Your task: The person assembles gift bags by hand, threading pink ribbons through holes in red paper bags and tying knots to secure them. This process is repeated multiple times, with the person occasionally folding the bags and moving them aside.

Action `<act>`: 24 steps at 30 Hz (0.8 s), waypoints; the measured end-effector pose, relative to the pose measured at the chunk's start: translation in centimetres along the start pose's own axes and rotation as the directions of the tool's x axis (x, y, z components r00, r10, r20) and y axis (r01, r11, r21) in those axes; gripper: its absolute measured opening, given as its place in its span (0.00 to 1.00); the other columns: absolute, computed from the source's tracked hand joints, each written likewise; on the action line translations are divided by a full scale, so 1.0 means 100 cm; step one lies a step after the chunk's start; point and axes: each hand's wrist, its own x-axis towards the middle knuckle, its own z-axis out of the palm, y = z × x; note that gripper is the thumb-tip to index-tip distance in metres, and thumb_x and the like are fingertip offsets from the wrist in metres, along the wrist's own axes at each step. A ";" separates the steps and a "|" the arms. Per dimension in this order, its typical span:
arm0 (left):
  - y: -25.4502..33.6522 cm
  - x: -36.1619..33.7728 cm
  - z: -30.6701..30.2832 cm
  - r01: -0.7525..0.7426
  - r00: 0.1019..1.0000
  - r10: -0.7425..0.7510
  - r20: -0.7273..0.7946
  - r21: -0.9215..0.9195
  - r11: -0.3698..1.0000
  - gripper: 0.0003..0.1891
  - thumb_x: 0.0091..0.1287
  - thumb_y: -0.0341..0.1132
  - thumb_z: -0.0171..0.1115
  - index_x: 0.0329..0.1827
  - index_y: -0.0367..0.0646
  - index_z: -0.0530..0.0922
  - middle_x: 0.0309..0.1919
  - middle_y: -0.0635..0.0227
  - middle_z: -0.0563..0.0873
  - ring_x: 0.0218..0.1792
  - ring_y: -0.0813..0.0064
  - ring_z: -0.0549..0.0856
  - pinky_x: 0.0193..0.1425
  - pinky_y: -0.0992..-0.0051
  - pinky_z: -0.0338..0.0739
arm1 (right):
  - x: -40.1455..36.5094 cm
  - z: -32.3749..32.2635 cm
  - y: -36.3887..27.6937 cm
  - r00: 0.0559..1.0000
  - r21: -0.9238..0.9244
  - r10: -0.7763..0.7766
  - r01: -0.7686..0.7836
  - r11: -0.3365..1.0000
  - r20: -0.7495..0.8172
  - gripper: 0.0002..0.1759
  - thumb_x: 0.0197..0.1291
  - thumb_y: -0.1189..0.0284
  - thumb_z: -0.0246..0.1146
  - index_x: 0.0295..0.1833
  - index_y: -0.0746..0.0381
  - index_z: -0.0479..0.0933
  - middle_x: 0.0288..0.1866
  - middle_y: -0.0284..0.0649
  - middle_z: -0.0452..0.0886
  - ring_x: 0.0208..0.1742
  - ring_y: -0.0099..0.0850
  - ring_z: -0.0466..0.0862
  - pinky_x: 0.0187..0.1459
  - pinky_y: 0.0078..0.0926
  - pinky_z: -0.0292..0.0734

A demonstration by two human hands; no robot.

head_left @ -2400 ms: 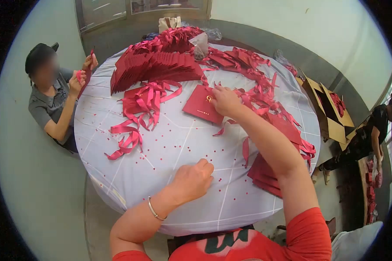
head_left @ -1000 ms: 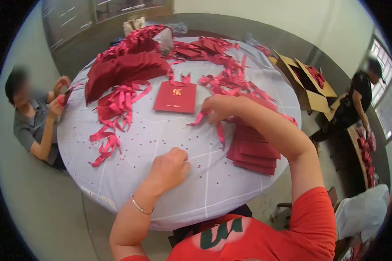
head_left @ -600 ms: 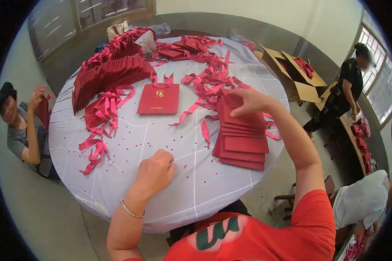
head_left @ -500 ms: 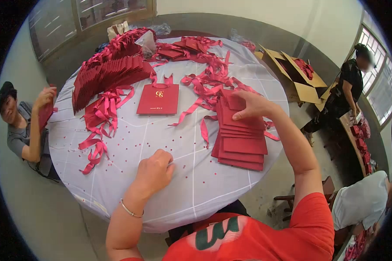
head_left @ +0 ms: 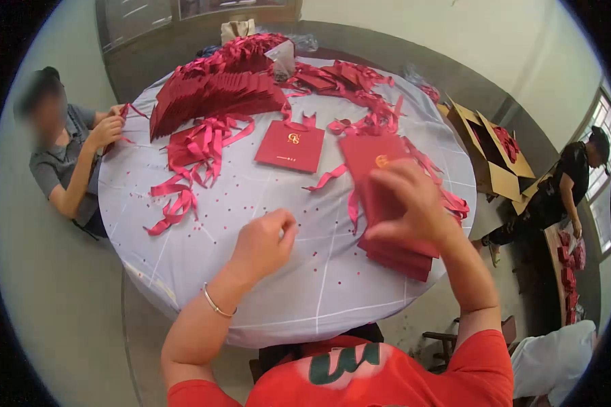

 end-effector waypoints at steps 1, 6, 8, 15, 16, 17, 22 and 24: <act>0.001 0.002 -0.003 0.077 0.996 -0.081 -0.041 -0.100 0.992 0.07 0.64 0.30 0.63 0.40 0.37 0.80 0.27 0.61 0.85 0.27 0.72 0.85 0.31 0.72 0.78 | 0.002 0.006 -0.013 0.995 0.037 -0.097 0.096 0.995 0.037 0.46 0.32 0.47 0.78 0.57 0.63 0.76 0.52 0.47 0.77 0.52 0.48 0.78 0.54 0.44 0.76; -0.004 0.012 -0.020 0.177 0.936 -0.315 -0.159 -0.561 0.809 0.06 0.73 0.27 0.52 0.46 0.35 0.77 0.32 0.68 0.84 0.26 0.85 0.79 0.31 0.83 0.75 | -0.003 0.058 -0.060 0.912 0.164 -0.406 0.392 0.905 0.061 0.42 0.43 0.47 0.71 0.59 0.63 0.75 0.51 0.44 0.75 0.52 0.43 0.78 0.53 0.41 0.76; -0.018 0.014 -0.022 0.124 0.945 -0.277 -0.172 -0.595 0.794 0.08 0.72 0.30 0.53 0.46 0.35 0.78 0.31 0.67 0.86 0.25 0.84 0.79 0.27 0.82 0.73 | -0.002 0.067 -0.064 0.909 0.191 -0.413 0.396 0.898 0.057 0.43 0.42 0.45 0.74 0.58 0.63 0.75 0.50 0.43 0.77 0.49 0.41 0.80 0.47 0.40 0.78; -0.008 0.011 -0.028 0.114 0.986 -0.155 -0.066 -0.413 0.903 0.08 0.70 0.30 0.58 0.43 0.34 0.82 0.30 0.69 0.87 0.27 0.85 0.81 0.31 0.83 0.75 | -0.009 0.081 -0.070 0.886 0.246 -0.445 0.407 0.880 0.128 0.43 0.44 0.45 0.72 0.60 0.64 0.74 0.51 0.43 0.75 0.50 0.41 0.78 0.49 0.40 0.76; -0.004 0.010 -0.028 0.103 0.987 -0.137 -0.078 -0.337 0.936 0.07 0.66 0.30 0.62 0.41 0.35 0.83 0.29 0.67 0.88 0.28 0.83 0.83 0.32 0.81 0.77 | -0.010 0.083 -0.073 0.887 0.249 -0.443 0.404 0.880 0.129 0.43 0.44 0.45 0.72 0.60 0.64 0.74 0.51 0.43 0.75 0.50 0.41 0.78 0.49 0.40 0.76; -0.004 0.008 -0.026 0.106 0.987 -0.139 -0.074 -0.337 0.935 0.07 0.66 0.30 0.62 0.41 0.35 0.83 0.29 0.67 0.88 0.28 0.83 0.83 0.32 0.81 0.77 | -0.011 0.086 -0.076 0.881 0.257 -0.452 0.408 0.876 0.142 0.42 0.45 0.45 0.71 0.59 0.64 0.74 0.50 0.44 0.75 0.50 0.40 0.78 0.48 0.40 0.76; -0.001 0.007 -0.016 -0.042 0.994 0.040 -0.099 -0.019 0.999 0.05 0.61 0.30 0.65 0.37 0.40 0.83 0.26 0.62 0.86 0.28 0.68 0.85 0.33 0.71 0.78 | -0.014 0.094 -0.088 0.882 0.323 -0.439 0.371 0.870 0.169 0.42 0.45 0.46 0.68 0.58 0.68 0.73 0.52 0.47 0.73 0.55 0.44 0.75 0.54 0.43 0.71; 0.001 0.006 -0.011 -0.100 0.984 0.110 -0.137 0.077 0.992 0.03 0.59 0.31 0.65 0.34 0.43 0.82 0.25 0.62 0.85 0.29 0.61 0.85 0.34 0.66 0.78 | -0.014 0.098 -0.091 0.892 0.322 -0.422 0.356 0.877 0.161 0.43 0.45 0.46 0.68 0.59 0.68 0.72 0.52 0.47 0.73 0.55 0.44 0.75 0.53 0.43 0.71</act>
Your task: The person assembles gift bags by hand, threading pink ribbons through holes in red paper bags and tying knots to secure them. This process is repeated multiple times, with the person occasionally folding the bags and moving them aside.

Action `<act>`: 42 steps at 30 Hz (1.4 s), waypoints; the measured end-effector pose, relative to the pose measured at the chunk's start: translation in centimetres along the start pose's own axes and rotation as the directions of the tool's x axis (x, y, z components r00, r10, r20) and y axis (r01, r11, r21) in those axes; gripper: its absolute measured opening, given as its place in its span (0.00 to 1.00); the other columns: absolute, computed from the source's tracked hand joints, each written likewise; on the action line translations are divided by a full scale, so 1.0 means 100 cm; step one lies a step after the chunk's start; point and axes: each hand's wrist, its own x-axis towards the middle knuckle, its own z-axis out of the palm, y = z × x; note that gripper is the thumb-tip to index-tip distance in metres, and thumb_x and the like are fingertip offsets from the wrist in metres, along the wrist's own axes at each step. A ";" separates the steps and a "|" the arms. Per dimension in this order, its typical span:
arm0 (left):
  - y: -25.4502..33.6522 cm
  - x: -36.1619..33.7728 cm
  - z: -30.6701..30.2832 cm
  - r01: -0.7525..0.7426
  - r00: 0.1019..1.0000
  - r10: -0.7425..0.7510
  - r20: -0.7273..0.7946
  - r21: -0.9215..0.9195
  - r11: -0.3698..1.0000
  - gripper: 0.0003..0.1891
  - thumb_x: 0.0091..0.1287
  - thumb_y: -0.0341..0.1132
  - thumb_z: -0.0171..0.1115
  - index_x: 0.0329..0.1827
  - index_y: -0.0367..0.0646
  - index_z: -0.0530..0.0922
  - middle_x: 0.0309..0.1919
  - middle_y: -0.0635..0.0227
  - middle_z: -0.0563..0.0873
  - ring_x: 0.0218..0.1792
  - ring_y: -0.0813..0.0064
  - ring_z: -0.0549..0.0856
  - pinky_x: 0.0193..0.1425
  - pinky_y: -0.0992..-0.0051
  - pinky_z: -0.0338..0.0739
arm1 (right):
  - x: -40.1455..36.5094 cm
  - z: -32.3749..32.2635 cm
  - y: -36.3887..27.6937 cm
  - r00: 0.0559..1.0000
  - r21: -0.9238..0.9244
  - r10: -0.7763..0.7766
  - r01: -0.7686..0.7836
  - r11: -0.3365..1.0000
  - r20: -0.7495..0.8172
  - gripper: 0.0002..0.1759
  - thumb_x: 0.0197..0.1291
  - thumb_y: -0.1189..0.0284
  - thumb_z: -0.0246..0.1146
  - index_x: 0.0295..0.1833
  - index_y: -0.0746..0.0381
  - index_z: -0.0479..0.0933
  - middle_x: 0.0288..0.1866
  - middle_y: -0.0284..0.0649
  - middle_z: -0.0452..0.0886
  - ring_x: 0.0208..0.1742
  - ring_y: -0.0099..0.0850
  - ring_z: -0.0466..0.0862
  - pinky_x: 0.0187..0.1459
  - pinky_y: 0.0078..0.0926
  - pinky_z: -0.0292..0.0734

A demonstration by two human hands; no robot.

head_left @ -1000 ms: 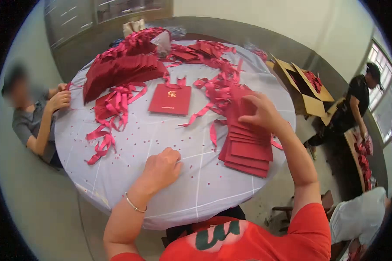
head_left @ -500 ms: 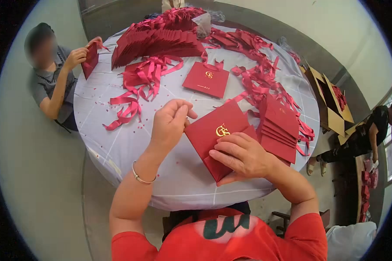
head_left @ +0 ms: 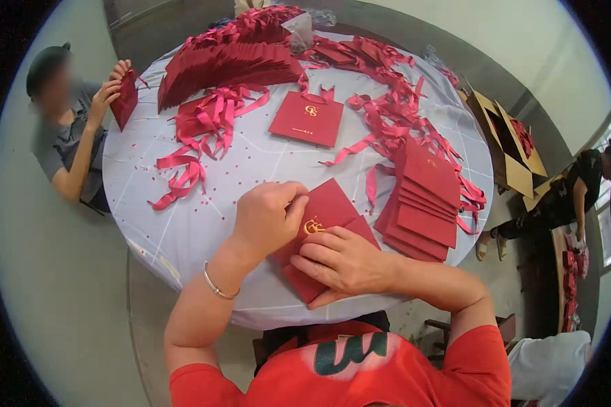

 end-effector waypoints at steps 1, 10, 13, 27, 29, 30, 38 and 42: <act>0.003 -0.001 0.002 -0.056 0.998 0.058 -0.029 0.057 0.997 0.02 0.58 0.30 0.65 0.33 0.44 0.82 0.24 0.63 0.84 0.29 0.61 0.84 0.34 0.65 0.78 | 0.001 0.002 -0.001 1.000 -0.002 0.010 -0.010 1.000 -0.012 0.43 0.44 0.45 0.68 0.59 0.68 0.73 0.52 0.47 0.73 0.55 0.44 0.75 0.52 0.42 0.71; 0.012 -0.003 0.007 -0.089 0.987 0.104 -0.124 0.121 0.989 0.05 0.57 0.31 0.66 0.32 0.43 0.79 0.25 0.63 0.84 0.31 0.59 0.84 0.35 0.63 0.77 | -0.001 0.022 0.000 0.992 0.123 0.103 -0.093 0.988 -0.077 0.45 0.41 0.44 0.70 0.59 0.66 0.73 0.53 0.46 0.74 0.55 0.44 0.74 0.51 0.39 0.70; 0.006 -0.003 0.004 0.365 0.927 -0.360 0.109 -0.033 0.930 0.09 0.57 0.35 0.68 0.33 0.40 0.79 0.26 0.60 0.85 0.32 0.56 0.85 0.36 0.61 0.78 | 0.000 0.022 0.000 0.996 0.203 0.078 -0.069 0.977 -0.034 0.45 0.40 0.44 0.72 0.59 0.65 0.73 0.53 0.47 0.74 0.54 0.45 0.75 0.52 0.41 0.70; -0.002 -0.005 0.004 0.353 0.879 -0.352 0.322 0.058 0.934 0.13 0.55 0.41 0.70 0.35 0.40 0.83 0.29 0.56 0.87 0.36 0.55 0.87 0.42 0.61 0.80 | 0.005 0.015 0.140 0.744 -0.153 0.651 -0.668 0.728 -0.152 0.12 0.54 0.71 0.66 0.44 0.64 0.83 0.43 0.44 0.84 0.48 0.45 0.81 0.52 0.40 0.76; -0.003 -0.005 0.005 0.344 0.883 -0.344 0.319 0.057 0.937 0.13 0.54 0.40 0.72 0.35 0.40 0.83 0.28 0.58 0.87 0.32 0.61 0.87 0.38 0.65 0.80 | 0.005 0.017 0.138 0.760 -0.130 0.645 -0.649 0.749 -0.079 0.11 0.53 0.71 0.66 0.42 0.63 0.83 0.41 0.42 0.85 0.48 0.45 0.81 0.52 0.41 0.75; -0.003 -0.004 0.004 0.351 0.879 -0.351 0.322 0.059 0.934 0.13 0.54 0.40 0.72 0.35 0.40 0.83 0.28 0.58 0.87 0.32 0.61 0.87 0.38 0.65 0.80 | 0.007 0.016 0.134 0.797 -0.153 0.597 -0.604 0.782 -0.096 0.10 0.53 0.72 0.67 0.41 0.63 0.84 0.41 0.42 0.85 0.46 0.43 0.82 0.51 0.39 0.76; -0.008 -0.005 0.005 0.442 0.810 -0.318 0.492 -0.158 0.883 0.09 0.58 0.32 0.69 0.33 0.35 0.80 0.23 0.61 0.85 0.23 0.77 0.82 0.29 0.74 0.76 | 0.018 -0.043 0.004 0.853 0.661 0.485 -0.479 0.578 0.194 0.11 0.56 0.72 0.70 0.45 0.61 0.82 0.38 0.40 0.86 0.36 0.33 0.86 0.38 0.27 0.80; -0.005 -0.005 0.005 0.542 0.727 -0.318 0.608 -0.223 0.811 0.08 0.62 0.30 0.66 0.38 0.33 0.78 0.24 0.66 0.85 0.25 0.84 0.79 0.28 0.78 0.73 | 0.002 -0.045 -0.009 0.857 0.602 0.470 -0.492 0.629 0.210 0.11 0.55 0.75 0.71 0.45 0.61 0.82 0.38 0.41 0.85 0.37 0.33 0.86 0.38 0.27 0.81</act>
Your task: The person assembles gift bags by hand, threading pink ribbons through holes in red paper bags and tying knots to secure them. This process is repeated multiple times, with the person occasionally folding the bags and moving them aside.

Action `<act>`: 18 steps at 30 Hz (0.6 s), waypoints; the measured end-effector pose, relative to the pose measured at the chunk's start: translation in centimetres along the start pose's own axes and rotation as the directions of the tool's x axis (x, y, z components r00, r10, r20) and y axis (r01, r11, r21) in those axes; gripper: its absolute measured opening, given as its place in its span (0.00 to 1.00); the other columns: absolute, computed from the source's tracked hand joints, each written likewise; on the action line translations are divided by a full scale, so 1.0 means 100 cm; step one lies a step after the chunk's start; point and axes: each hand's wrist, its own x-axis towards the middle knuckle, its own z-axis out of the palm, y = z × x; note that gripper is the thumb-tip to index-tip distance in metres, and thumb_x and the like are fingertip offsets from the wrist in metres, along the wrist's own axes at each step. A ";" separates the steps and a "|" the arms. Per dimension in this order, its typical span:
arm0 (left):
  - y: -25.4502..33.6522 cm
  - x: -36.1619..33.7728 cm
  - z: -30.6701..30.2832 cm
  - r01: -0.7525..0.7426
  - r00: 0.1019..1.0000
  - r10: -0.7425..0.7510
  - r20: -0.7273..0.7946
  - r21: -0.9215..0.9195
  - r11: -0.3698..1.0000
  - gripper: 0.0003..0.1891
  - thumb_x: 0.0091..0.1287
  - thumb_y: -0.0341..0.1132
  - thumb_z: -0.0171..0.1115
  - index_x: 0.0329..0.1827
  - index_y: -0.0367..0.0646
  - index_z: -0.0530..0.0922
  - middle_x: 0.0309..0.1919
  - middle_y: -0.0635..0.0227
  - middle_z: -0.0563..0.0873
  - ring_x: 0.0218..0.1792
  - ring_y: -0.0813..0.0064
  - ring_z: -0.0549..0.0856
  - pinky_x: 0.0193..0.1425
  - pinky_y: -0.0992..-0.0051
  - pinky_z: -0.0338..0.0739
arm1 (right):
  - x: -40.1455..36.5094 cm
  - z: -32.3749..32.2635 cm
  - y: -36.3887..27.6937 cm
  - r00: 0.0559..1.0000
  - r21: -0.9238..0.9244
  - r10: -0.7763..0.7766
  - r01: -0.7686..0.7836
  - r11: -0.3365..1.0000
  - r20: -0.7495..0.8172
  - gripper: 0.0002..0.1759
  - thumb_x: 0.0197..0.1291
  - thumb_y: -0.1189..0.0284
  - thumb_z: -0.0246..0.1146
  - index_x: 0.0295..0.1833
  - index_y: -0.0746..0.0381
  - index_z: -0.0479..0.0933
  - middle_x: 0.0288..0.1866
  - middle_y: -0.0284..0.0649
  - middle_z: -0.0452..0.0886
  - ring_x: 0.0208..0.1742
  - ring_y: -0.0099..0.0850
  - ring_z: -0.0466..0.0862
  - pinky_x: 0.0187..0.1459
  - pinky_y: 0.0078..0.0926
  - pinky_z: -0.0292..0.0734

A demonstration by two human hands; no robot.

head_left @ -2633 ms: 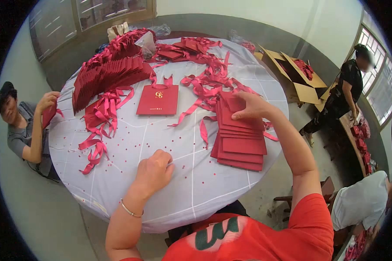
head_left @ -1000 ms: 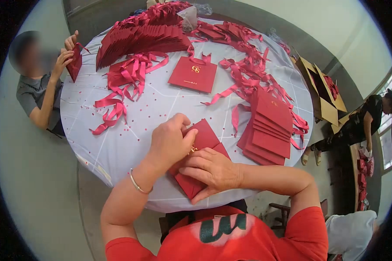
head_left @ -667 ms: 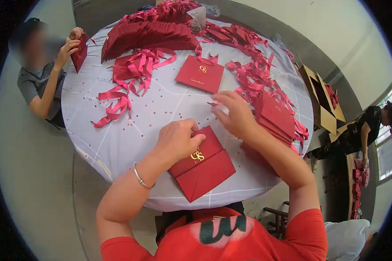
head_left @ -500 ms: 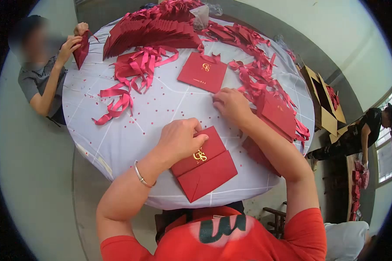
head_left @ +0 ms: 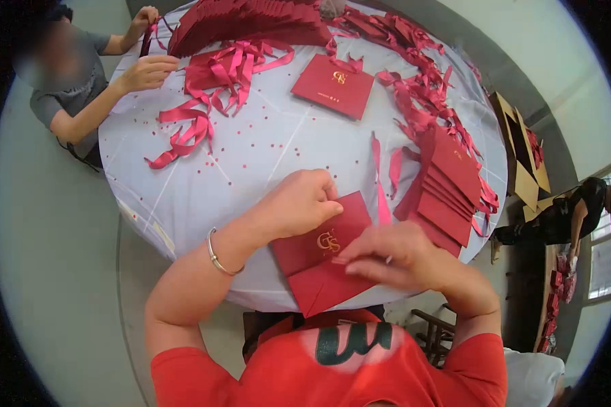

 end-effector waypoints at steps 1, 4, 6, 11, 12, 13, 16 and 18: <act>0.001 0.000 0.002 0.016 1.000 -0.016 0.006 -0.003 1.000 0.08 0.62 0.30 0.66 0.38 0.33 0.78 0.24 0.66 0.85 0.25 0.84 0.79 0.28 0.78 0.73 | -0.003 0.000 0.008 0.996 0.021 0.050 -0.048 0.999 -0.070 0.10 0.55 0.75 0.71 0.44 0.62 0.83 0.37 0.41 0.85 0.37 0.33 0.87 0.38 0.27 0.81; -0.001 0.001 0.005 0.068 0.996 -0.058 0.069 -0.153 0.986 0.07 0.63 0.27 0.64 0.41 0.33 0.78 0.24 0.71 0.84 0.26 0.86 0.79 0.30 0.81 0.74 | -0.013 -0.005 0.016 0.919 0.215 0.310 -0.261 0.941 -0.242 0.08 0.56 0.78 0.69 0.43 0.65 0.83 0.33 0.41 0.85 0.33 0.27 0.85 0.36 0.22 0.78; -0.004 0.002 0.005 0.097 0.980 -0.049 0.194 -0.247 0.964 0.07 0.63 0.24 0.63 0.44 0.34 0.78 0.28 0.74 0.84 0.29 0.87 0.79 0.34 0.83 0.74 | -0.018 -0.004 0.028 0.891 0.235 0.361 -0.302 0.924 -0.274 0.07 0.57 0.78 0.68 0.42 0.66 0.82 0.32 0.40 0.83 0.33 0.26 0.83 0.35 0.21 0.77; 0.000 -0.003 0.002 0.141 0.915 -0.008 0.403 -0.303 0.942 0.08 0.63 0.23 0.62 0.45 0.34 0.78 0.32 0.73 0.84 0.33 0.88 0.79 0.37 0.85 0.74 | -0.026 0.006 0.033 0.935 0.092 0.236 -0.219 0.971 -0.266 0.06 0.57 0.78 0.68 0.40 0.65 0.81 0.32 0.38 0.81 0.32 0.26 0.80 0.33 0.22 0.74; 0.000 -0.003 0.003 0.107 0.903 0.024 0.428 -0.280 0.954 0.08 0.63 0.23 0.62 0.45 0.34 0.78 0.34 0.72 0.84 0.34 0.89 0.79 0.38 0.85 0.74 | -0.029 0.008 0.032 0.942 0.110 0.220 -0.198 0.974 -0.252 0.06 0.57 0.78 0.68 0.40 0.65 0.81 0.32 0.38 0.81 0.32 0.25 0.80 0.32 0.22 0.73; 0.001 -0.004 0.003 0.119 0.897 0.014 0.441 -0.274 0.954 0.08 0.63 0.23 0.62 0.45 0.34 0.78 0.34 0.72 0.84 0.34 0.89 0.79 0.38 0.85 0.74 | -0.031 0.007 0.031 0.935 0.100 0.220 -0.200 0.975 -0.278 0.06 0.55 0.79 0.69 0.39 0.64 0.80 0.33 0.38 0.81 0.33 0.26 0.80 0.33 0.21 0.72; 0.009 -0.007 0.005 0.136 0.880 0.026 0.474 -0.304 0.943 0.08 0.63 0.23 0.62 0.44 0.34 0.78 0.33 0.73 0.84 0.34 0.89 0.79 0.38 0.85 0.74 | -0.032 0.000 0.034 0.900 0.109 0.202 -0.173 0.979 -0.387 0.08 0.53 0.79 0.70 0.39 0.64 0.80 0.36 0.38 0.82 0.38 0.29 0.81 0.39 0.24 0.74; 0.011 -0.011 0.008 0.180 0.869 0.029 0.494 -0.371 0.911 0.07 0.63 0.24 0.63 0.44 0.35 0.78 0.33 0.74 0.84 0.34 0.89 0.79 0.39 0.84 0.74 | -0.031 0.000 0.039 0.904 0.199 0.222 -0.157 0.967 -0.365 0.08 0.54 0.79 0.70 0.39 0.64 0.80 0.37 0.38 0.82 0.39 0.30 0.81 0.41 0.24 0.74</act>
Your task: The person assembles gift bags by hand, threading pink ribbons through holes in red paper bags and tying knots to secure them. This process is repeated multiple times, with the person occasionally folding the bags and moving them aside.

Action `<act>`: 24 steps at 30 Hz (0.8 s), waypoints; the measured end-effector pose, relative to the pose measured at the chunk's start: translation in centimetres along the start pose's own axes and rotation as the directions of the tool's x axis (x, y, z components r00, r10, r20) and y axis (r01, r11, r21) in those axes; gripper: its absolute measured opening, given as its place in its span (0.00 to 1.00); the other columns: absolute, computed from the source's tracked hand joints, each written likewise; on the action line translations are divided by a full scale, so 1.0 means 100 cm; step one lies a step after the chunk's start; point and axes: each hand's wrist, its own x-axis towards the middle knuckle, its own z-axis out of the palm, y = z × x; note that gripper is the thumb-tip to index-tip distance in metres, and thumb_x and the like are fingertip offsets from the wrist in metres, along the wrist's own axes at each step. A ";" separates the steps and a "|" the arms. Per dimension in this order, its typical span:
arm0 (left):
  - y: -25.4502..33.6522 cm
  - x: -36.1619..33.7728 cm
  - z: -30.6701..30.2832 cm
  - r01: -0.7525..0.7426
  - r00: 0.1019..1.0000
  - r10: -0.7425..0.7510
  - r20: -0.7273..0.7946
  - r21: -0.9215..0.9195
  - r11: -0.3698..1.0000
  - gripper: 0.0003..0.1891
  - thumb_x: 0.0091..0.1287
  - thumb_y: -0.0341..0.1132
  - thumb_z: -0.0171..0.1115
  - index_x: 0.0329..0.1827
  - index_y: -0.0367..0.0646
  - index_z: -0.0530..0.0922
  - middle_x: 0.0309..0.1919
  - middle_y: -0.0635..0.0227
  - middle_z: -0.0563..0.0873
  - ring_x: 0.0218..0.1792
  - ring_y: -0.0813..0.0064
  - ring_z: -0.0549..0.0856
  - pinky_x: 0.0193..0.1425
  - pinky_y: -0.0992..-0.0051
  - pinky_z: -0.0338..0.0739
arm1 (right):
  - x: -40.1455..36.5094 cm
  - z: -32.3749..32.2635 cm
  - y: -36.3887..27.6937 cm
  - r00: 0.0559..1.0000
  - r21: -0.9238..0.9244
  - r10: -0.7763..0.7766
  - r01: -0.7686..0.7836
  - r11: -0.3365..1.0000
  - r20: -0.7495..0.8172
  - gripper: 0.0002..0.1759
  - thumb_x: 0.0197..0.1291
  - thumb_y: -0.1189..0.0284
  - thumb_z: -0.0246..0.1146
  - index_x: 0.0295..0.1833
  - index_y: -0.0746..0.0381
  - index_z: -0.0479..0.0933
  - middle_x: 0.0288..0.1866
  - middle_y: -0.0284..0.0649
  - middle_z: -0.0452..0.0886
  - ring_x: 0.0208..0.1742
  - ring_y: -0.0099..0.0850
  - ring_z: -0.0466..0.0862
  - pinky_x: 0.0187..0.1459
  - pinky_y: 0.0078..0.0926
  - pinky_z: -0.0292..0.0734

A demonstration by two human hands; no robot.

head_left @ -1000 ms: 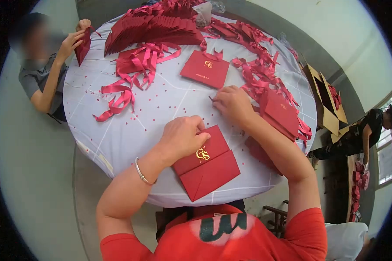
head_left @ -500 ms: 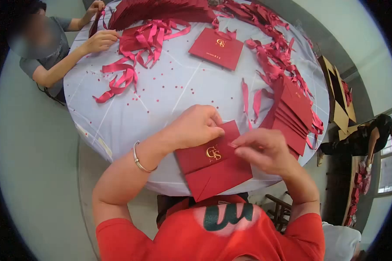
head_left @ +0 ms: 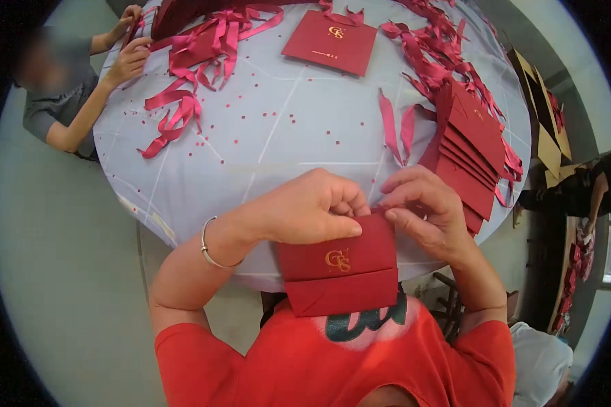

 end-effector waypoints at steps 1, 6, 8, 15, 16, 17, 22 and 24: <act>0.000 0.000 0.000 -0.001 1.000 0.001 0.008 0.002 1.000 0.07 0.63 0.24 0.63 0.44 0.35 0.78 0.33 0.74 0.84 0.34 0.89 0.79 0.39 0.84 0.74 | 0.001 0.000 0.003 0.999 0.090 0.014 -0.017 0.996 0.033 0.08 0.54 0.78 0.70 0.40 0.64 0.80 0.39 0.38 0.83 0.41 0.30 0.82 0.44 0.25 0.75; 0.003 -0.001 -0.002 0.003 0.998 0.001 0.061 -0.051 0.999 0.09 0.61 0.23 0.62 0.44 0.35 0.78 0.33 0.73 0.84 0.35 0.88 0.79 0.39 0.84 0.73 | 0.006 -0.005 0.010 0.985 0.080 -0.087 0.076 0.994 0.150 0.08 0.56 0.77 0.70 0.42 0.63 0.81 0.40 0.39 0.84 0.44 0.30 0.82 0.47 0.26 0.75; 0.000 0.001 -0.003 0.015 0.997 -0.009 0.080 -0.080 0.997 0.09 0.60 0.22 0.61 0.43 0.35 0.78 0.33 0.73 0.84 0.35 0.88 0.79 0.39 0.84 0.73 | 0.008 -0.003 0.014 0.980 0.066 -0.122 0.113 0.991 0.155 0.08 0.56 0.77 0.70 0.42 0.63 0.81 0.40 0.39 0.84 0.44 0.30 0.82 0.47 0.26 0.76; -0.003 0.002 -0.004 0.049 0.991 -0.023 0.133 -0.191 0.980 0.10 0.56 0.21 0.61 0.41 0.36 0.78 0.33 0.74 0.83 0.35 0.88 0.80 0.38 0.85 0.73 | 0.002 0.001 0.020 0.985 0.334 0.013 -0.071 0.940 0.172 0.07 0.57 0.78 0.70 0.41 0.64 0.81 0.38 0.34 0.81 0.42 0.24 0.79 0.45 0.21 0.73; -0.003 0.002 -0.003 0.049 0.991 -0.024 0.134 -0.186 0.981 0.10 0.56 0.21 0.61 0.41 0.36 0.78 0.33 0.74 0.83 0.35 0.88 0.80 0.38 0.85 0.73 | 0.001 0.001 0.021 0.985 0.334 0.005 -0.063 0.940 0.172 0.07 0.57 0.78 0.70 0.41 0.65 0.81 0.38 0.33 0.81 0.42 0.22 0.78 0.44 0.20 0.72; -0.002 0.002 -0.002 0.028 0.991 -0.004 0.132 -0.185 0.982 0.09 0.56 0.22 0.61 0.41 0.36 0.78 0.32 0.74 0.83 0.33 0.88 0.79 0.36 0.85 0.72 | 0.001 0.001 0.023 0.986 0.334 0.003 -0.060 0.941 0.168 0.07 0.57 0.78 0.70 0.41 0.65 0.81 0.38 0.33 0.81 0.42 0.22 0.78 0.44 0.20 0.72; -0.002 0.002 -0.003 0.017 0.993 -0.005 0.122 -0.096 0.995 0.10 0.56 0.22 0.60 0.42 0.34 0.79 0.33 0.72 0.84 0.33 0.87 0.80 0.35 0.85 0.73 | 0.000 0.002 0.027 0.988 0.308 -0.032 -0.015 0.951 0.148 0.06 0.57 0.79 0.69 0.40 0.65 0.81 0.38 0.33 0.80 0.42 0.22 0.77 0.43 0.18 0.71; -0.001 0.002 -0.002 0.054 0.995 -0.037 0.095 -0.183 0.982 0.12 0.57 0.19 0.61 0.45 0.33 0.79 0.38 0.70 0.86 0.37 0.87 0.82 0.41 0.84 0.75 | -0.001 0.004 0.025 0.993 0.337 -0.020 -0.021 0.941 0.118 0.06 0.57 0.79 0.69 0.40 0.65 0.81 0.38 0.33 0.80 0.42 0.22 0.77 0.44 0.19 0.71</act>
